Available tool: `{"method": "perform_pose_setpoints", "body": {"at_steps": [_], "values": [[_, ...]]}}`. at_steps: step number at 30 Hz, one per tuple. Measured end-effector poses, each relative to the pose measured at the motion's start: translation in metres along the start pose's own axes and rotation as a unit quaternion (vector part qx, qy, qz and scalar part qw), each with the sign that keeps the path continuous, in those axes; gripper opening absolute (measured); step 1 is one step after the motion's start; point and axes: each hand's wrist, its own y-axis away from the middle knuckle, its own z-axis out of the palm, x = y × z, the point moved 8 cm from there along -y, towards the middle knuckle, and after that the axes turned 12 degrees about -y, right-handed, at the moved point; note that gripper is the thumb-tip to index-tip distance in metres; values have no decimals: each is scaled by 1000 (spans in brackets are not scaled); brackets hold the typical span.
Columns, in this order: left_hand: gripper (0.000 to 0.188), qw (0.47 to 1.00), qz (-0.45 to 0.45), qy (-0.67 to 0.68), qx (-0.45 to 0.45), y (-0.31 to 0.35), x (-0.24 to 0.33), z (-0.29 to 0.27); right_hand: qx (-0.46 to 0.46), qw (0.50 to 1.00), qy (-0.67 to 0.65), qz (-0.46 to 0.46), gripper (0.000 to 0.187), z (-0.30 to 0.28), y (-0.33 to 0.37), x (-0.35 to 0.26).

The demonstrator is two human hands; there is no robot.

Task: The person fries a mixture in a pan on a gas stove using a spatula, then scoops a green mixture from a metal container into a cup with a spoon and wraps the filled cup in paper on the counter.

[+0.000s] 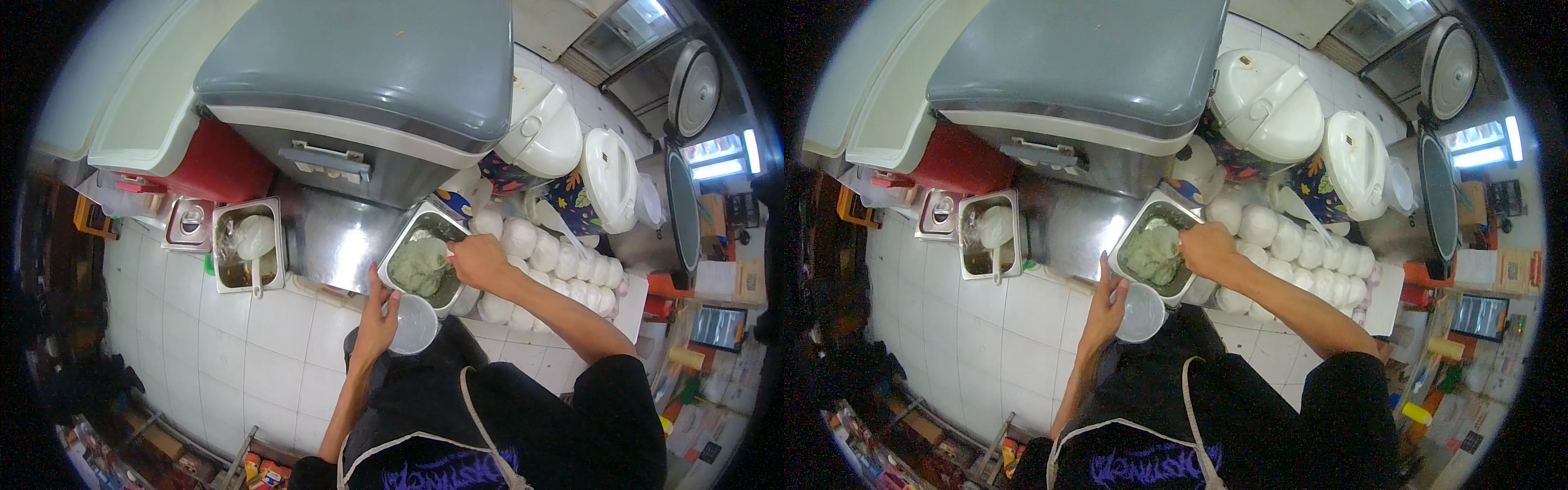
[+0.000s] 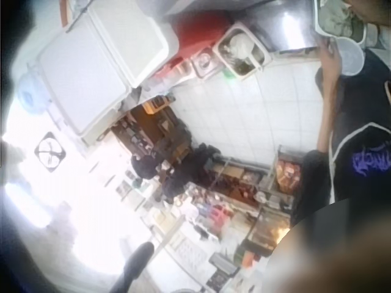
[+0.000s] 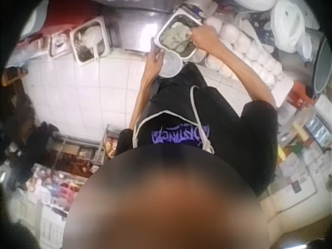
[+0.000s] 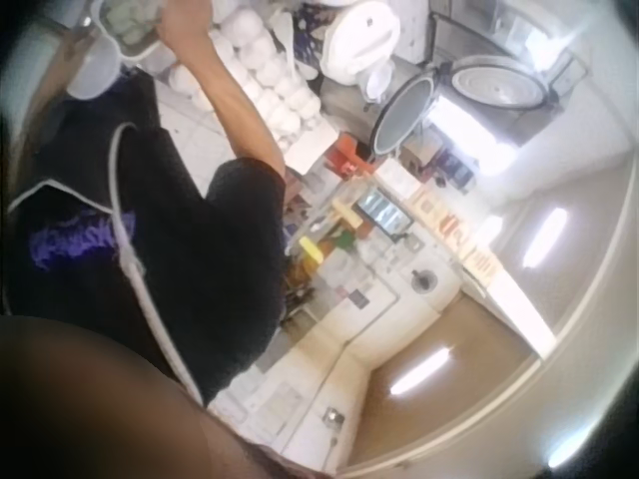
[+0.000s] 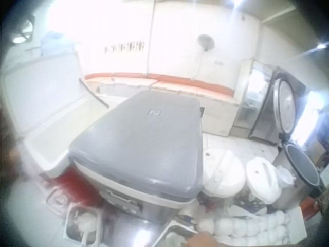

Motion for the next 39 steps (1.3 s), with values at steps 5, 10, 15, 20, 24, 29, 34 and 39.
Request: {"method": "perform_pose_setpoints", "body": {"at_steps": [5,10,15,20,24,29,34,39], "values": [[73,999,13,52,4,-3,1,-2,14,994,-110,6,27,17,2,4],[68,998,3,62,-16,-8,-4,-5,25,973,-223,45,31,35,-7,9],[66,996,13,86,-30,-11,-4,-6,-86,934,-321,135,37,57,-16,20],[67,996,33,79,-17,-10,0,-9,-116,844,-460,251,34,72,-4,29],[68,996,1,80,-33,-7,-2,-3,-9,941,-333,51,36,43,-6,6],[69,996,43,77,-16,-7,1,-5,-11,944,-330,26,39,37,5,3],[68,998,12,57,-28,-11,-36,7,3,950,-312,2,39,40,18,16],[39,986,-3,-158,59,-14,-63,19,34,968,-248,-19,40,44,26,26]]}}
